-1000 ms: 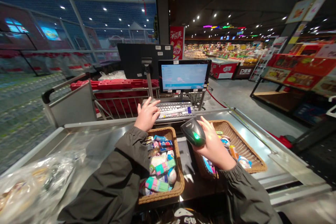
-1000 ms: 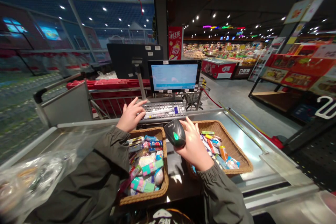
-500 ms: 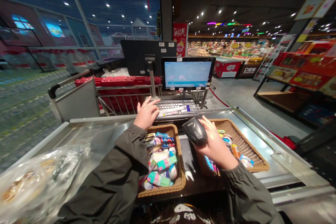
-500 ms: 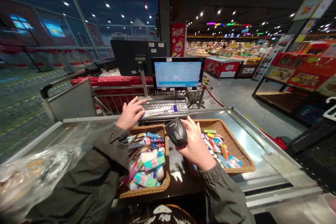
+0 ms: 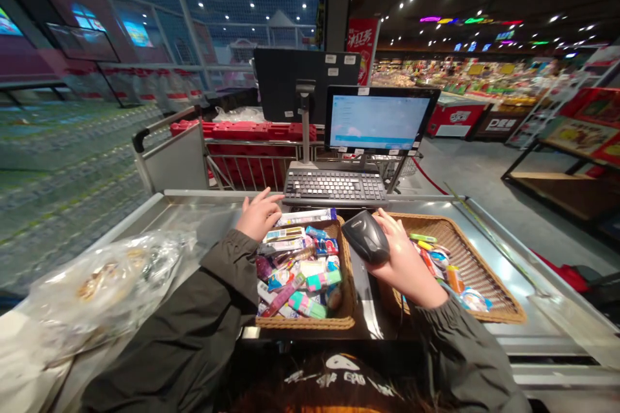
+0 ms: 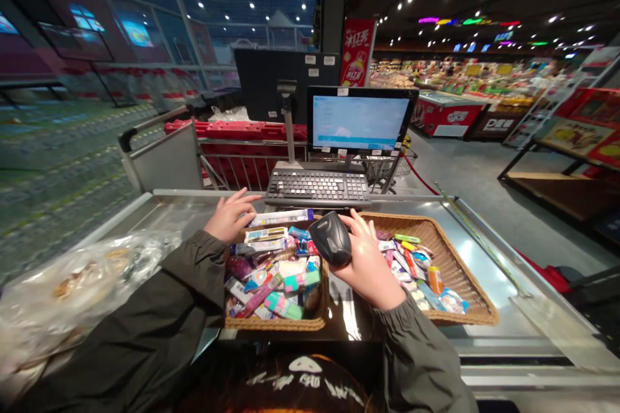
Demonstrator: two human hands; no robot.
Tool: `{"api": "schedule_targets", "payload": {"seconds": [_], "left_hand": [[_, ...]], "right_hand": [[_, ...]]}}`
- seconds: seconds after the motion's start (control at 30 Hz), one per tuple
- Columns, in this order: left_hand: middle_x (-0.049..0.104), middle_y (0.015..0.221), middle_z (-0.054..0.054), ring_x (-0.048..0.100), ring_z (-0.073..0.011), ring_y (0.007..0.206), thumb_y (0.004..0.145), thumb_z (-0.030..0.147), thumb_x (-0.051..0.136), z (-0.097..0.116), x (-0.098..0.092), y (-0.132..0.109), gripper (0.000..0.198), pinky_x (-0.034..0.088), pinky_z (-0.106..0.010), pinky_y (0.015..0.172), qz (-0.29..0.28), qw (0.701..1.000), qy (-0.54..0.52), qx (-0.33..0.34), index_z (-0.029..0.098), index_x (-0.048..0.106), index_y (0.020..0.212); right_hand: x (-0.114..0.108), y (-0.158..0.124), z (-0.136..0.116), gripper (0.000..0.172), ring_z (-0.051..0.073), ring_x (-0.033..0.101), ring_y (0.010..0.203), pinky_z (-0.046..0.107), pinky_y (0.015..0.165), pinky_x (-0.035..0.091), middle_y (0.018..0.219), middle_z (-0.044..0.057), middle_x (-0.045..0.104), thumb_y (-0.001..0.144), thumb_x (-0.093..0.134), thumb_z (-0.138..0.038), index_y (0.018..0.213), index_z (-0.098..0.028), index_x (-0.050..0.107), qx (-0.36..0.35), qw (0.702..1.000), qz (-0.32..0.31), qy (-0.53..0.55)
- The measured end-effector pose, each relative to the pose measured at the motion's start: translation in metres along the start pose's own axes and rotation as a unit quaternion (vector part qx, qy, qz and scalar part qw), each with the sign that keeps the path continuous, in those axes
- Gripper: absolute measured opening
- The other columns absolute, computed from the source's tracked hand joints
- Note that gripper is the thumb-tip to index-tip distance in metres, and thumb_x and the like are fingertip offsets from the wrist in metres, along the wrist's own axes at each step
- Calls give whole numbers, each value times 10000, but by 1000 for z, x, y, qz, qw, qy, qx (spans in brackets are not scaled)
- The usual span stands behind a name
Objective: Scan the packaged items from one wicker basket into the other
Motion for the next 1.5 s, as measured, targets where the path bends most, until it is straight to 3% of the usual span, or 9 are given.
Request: {"api": "schedule_targets", "payload": {"seconds": [0.17,0.37,0.57,0.77,0.97,1.1,1.3,1.5], "left_hand": [[582,1384,-10,282,-321,1444,863,276,464,-35,16,-25,229,132,-760,1063,-36,999,1,-32,218,618,704],[588,1379,-19,295,-334,1437,851,267,483,-64,32,-51,227,154,-759,1060,-51,997,10,-65,220,644,698],[614,1346,-32,341,-371,1409,758,224,547,-76,58,-79,212,95,-759,1075,-112,988,62,-83,223,678,592],[645,1303,-29,377,-360,1389,781,307,577,-68,51,-81,218,17,-713,1112,-117,989,79,-48,255,707,614],[582,1381,-58,327,-371,1416,809,310,598,-27,33,-60,140,56,-741,1097,-105,993,54,-2,257,724,778],[564,1400,-57,290,-353,1437,837,330,585,15,38,-46,149,50,-728,1104,-117,990,34,70,262,719,837],[555,1411,-43,282,-331,1444,846,335,598,89,66,-17,138,70,-699,1127,-132,974,21,183,267,716,873],[543,1421,-52,278,-339,1444,839,320,636,174,109,10,114,96,-703,1129,-142,953,11,268,252,714,885]], "right_hand": [[12,5,-9,561,401,248,1445,678,1132,183,1419,137,495,710,621,-228,1268,-191,578,-13,1000,-16,6],[26,11,-22,508,409,268,1435,685,1117,203,1404,135,509,723,642,-253,1227,-211,606,-42,999,-24,5],[34,15,-28,525,413,271,1434,691,1109,209,1406,135,508,731,630,-267,1253,-221,592,-37,999,-33,7],[35,13,-29,555,400,265,1440,675,1127,203,1421,128,497,720,623,-258,1271,-216,576,-17,999,-36,7],[31,7,-22,506,411,273,1435,689,1123,198,1414,139,500,727,629,-262,1229,-199,597,-4,1000,-27,3],[17,-4,-11,518,411,283,1431,695,1114,207,1415,142,503,723,627,-262,1236,-209,588,22,1000,-6,-3],[-17,-29,20,579,390,308,1423,652,1136,225,1380,164,531,714,611,-249,1283,-167,546,70,996,43,-32],[-50,-64,64,566,409,333,1402,644,1134,251,1363,181,534,727,643,-297,1266,-151,553,120,987,92,-52]]}}
Point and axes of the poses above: each hand's wrist, its own y-axis towards the middle knuckle, its own x-axis out of the palm, z = x × y, the point moved 10 cm from there along y, towards the middle knuckle
